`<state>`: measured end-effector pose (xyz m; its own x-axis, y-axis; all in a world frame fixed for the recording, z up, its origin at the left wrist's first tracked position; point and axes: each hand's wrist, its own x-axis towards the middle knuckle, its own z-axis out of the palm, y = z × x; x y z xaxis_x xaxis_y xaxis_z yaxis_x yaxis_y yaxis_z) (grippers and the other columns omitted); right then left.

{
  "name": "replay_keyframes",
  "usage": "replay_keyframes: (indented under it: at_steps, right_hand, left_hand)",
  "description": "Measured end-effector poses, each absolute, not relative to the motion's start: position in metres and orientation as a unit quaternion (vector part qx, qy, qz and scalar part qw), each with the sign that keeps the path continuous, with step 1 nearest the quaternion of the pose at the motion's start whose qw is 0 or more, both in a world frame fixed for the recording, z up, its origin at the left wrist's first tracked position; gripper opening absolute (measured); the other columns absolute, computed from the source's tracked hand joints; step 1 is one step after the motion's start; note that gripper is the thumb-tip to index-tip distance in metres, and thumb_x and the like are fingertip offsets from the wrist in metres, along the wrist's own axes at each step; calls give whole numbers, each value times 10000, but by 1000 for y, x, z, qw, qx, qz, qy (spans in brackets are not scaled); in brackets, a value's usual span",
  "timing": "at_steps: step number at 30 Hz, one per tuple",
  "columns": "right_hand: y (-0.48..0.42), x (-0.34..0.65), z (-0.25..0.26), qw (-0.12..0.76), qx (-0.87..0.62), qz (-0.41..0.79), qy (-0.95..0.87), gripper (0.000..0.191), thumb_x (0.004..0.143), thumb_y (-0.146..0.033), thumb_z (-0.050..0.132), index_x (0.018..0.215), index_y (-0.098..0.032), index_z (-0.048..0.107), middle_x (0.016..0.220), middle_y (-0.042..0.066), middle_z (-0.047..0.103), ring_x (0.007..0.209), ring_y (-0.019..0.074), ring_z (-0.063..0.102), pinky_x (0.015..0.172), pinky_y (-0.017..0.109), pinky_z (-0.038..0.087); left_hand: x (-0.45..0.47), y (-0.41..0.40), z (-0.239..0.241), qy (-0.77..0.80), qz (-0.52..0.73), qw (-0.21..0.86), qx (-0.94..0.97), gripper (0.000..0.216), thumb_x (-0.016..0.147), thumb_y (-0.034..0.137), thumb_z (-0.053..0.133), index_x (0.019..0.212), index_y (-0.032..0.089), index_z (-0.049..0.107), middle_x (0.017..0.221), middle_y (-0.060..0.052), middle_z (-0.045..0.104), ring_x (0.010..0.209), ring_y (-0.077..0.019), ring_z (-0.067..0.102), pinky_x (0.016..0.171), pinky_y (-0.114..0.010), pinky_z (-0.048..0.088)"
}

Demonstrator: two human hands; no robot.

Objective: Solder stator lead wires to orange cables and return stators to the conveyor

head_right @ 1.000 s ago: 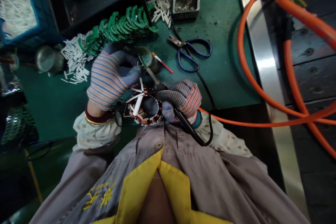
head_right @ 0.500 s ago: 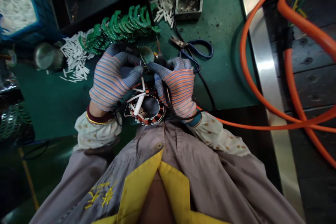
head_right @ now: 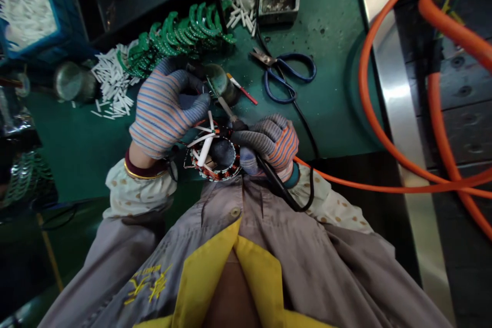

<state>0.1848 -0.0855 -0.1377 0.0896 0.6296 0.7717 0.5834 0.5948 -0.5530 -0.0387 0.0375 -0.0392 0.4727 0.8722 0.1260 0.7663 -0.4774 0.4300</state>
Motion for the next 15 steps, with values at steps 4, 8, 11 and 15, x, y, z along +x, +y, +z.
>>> replay_keyframes:
  at_steps: [4,8,11,15]
  right_hand:
    - [-83,181,-131,580,-472,14,-664,367,1227,-520,508,1182,-376,842,821,35,723,771,275,695,752,452,500]
    - [-84,185,-126,565,-477,16,-673,391,1247,-512,503,1150,-360,850,831,35,744,773,260,696,725,437,504]
    - [-87,191,-128,551,-472,33,-687,386,1238,-522,519,1166,-364,863,843,43,753,798,268,708,749,446,527]
    - [-86,192,-133,538,-471,34,-698,377,1220,-530,529,1181,-372,869,836,49,738,819,279,695,796,460,545]
  left_hand:
    - [-38,39,-39,486,169,145,845,54,1006,383,754,1022,333,769,1326,-105,802,1172,-351,792,1049,-556,722]
    - [-37,39,-38,500,149,156,839,90,1017,453,763,1013,365,747,1353,-80,793,1172,-361,778,1057,-587,716]
    - [-36,35,-36,512,146,153,833,92,1060,457,714,1014,381,736,1374,-82,798,1203,-373,783,1065,-615,708]
    - [-34,29,-35,529,142,148,823,118,1107,460,718,1038,366,737,1361,-91,791,1242,-380,767,1099,-611,693]
